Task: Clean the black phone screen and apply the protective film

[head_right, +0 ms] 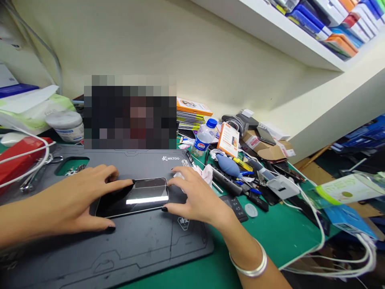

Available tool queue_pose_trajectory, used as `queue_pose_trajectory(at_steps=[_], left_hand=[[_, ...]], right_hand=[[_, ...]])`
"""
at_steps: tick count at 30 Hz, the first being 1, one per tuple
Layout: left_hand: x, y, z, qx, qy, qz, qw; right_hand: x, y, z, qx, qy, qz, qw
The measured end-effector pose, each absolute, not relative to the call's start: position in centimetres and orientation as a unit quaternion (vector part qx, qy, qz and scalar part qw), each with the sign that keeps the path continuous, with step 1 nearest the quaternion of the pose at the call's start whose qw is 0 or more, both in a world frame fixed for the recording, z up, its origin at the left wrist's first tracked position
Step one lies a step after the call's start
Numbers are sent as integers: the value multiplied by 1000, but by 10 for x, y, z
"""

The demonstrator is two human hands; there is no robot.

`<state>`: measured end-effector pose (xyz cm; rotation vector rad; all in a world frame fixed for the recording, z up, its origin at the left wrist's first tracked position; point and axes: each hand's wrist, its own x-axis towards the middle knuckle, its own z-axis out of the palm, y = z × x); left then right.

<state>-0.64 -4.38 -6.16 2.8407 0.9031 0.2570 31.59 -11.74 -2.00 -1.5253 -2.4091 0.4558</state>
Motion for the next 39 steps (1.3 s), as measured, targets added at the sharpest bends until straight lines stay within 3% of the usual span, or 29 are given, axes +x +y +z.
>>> queue_pose_trajectory(at_steps=[19, 39], left_hand=[[20, -43, -57, 953, 264, 109, 100], [21, -45, -60, 960, 237, 106, 101]], right_hand=[[305, -112, -34, -527, -834, 131, 97], [311, -113, -25, -515, -840, 111, 133]])
